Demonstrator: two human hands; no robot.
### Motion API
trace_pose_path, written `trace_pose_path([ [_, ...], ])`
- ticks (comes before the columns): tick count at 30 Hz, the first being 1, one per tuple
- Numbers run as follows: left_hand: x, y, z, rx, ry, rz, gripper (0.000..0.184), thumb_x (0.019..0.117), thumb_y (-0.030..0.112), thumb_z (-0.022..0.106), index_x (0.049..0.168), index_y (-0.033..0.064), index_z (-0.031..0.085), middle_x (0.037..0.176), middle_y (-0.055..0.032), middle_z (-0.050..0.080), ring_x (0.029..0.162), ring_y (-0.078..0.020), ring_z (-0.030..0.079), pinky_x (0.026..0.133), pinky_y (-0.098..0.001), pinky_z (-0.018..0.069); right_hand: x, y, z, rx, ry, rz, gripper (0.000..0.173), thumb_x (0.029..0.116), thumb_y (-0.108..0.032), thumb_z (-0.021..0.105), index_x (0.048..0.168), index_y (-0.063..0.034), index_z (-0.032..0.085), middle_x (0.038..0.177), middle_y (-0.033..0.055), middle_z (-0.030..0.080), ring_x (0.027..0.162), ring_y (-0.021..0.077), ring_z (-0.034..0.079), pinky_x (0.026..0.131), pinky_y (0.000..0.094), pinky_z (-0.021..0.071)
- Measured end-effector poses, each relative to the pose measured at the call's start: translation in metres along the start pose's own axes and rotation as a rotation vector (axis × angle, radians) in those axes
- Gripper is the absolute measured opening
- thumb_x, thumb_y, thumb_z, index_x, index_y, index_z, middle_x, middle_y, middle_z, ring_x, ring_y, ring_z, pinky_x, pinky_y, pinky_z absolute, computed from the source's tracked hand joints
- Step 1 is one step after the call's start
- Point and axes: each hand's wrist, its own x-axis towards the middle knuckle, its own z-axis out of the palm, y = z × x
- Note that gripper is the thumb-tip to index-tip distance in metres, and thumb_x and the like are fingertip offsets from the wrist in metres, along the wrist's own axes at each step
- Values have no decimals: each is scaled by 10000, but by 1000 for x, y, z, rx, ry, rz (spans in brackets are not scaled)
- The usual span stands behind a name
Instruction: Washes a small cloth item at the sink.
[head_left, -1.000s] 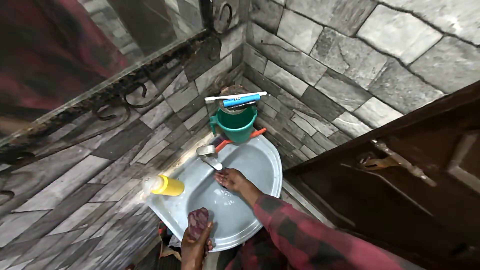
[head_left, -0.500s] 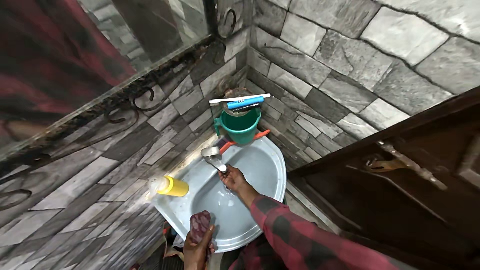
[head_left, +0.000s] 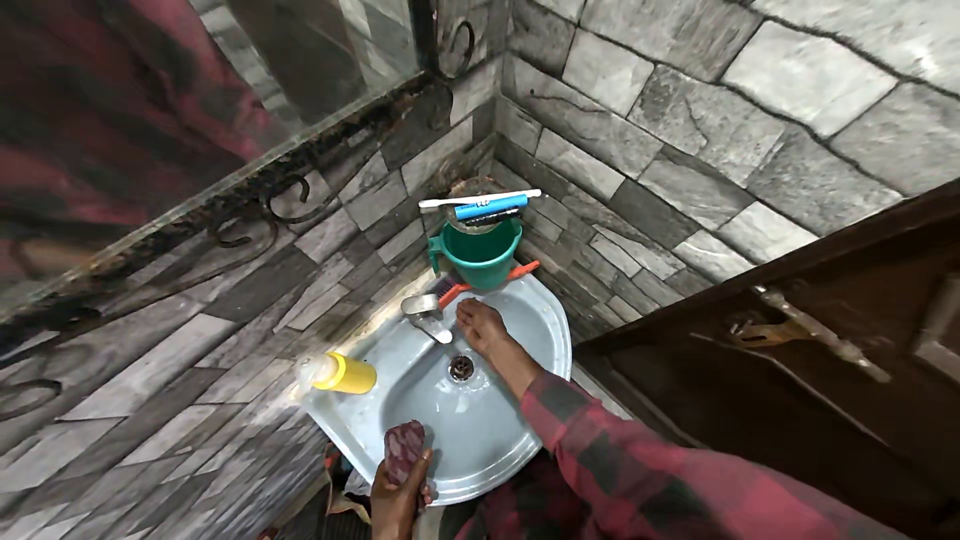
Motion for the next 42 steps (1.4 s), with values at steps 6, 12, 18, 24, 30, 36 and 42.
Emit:
trace_pose_path([
  [6, -1, 0, 4, -7, -24, -13, 455, 935, 112, 736, 1261, -29, 450, 615, -70, 578, 447, -120, 565, 427, -265, 515, -5, 23, -41, -203, 205, -103, 389, 1106, -139, 417, 1433, 66, 473, 1422, 227, 531, 1264, 271, 542, 1060, 432, 445],
  [12, 0, -7, 0, 7, -16, -33, 485, 938, 116, 735, 1290, -33, 436, 639, -72, 590, 463, -118, 579, 445, -268, 532, -9, 60, -47, -88, -51, 210, 335, 1097, -176, 436, 1351, 30, 504, 1156, 143, 629, 923, 190, 648, 823, 338, 552],
  [18, -2, -5, -1, -5, -1, -1, 446, 938, 100, 729, 1260, -41, 455, 628, -77, 591, 443, -123, 570, 421, -266, 520, -1, 60, -10, 166, -129, 350, 331, 1118, -256, 336, 1171, -13, 554, 971, 99, 686, 831, 161, 688, 758, 294, 572],
  [24, 0, -14, -7, -4, 6, 5, 435, 946, 97, 716, 1256, -49, 450, 635, -58, 583, 459, -109, 571, 442, -259, 527, 12, 56, -5, 389, -130, 249, 266, 1104, -217, 394, 1249, -29, 515, 1051, 109, 603, 862, 190, 635, 770, 318, 562],
  [30, -3, -14, -10, 16, 23, -25, 454, 943, 124, 727, 1270, -39, 457, 642, -67, 586, 464, -117, 571, 438, -262, 518, 10, 33, -46, 78, -275, 167, 241, 1104, -204, 395, 1026, -58, 571, 878, 36, 637, 766, 119, 639, 751, 262, 564],
  [36, 2, -13, -19, -50, 58, -13, 453, 935, 132, 738, 1266, -33, 477, 635, -64, 577, 453, -113, 561, 430, -262, 515, -10, -29, -122, -682, -191, -21, 264, 1104, -120, 393, 1152, 60, 580, 975, 101, 656, 844, 136, 670, 810, 296, 577],
  [42, 8, -3, -13, -58, 15, -15, 490, 926, 148, 754, 1285, -27, 470, 690, -79, 592, 471, -119, 565, 439, -265, 519, -50, -64, -136, -1888, -286, -16, 286, 1040, -101, 528, 1263, 26, 652, 1260, 266, 644, 1201, 423, 608, 1033, 590, 453],
])
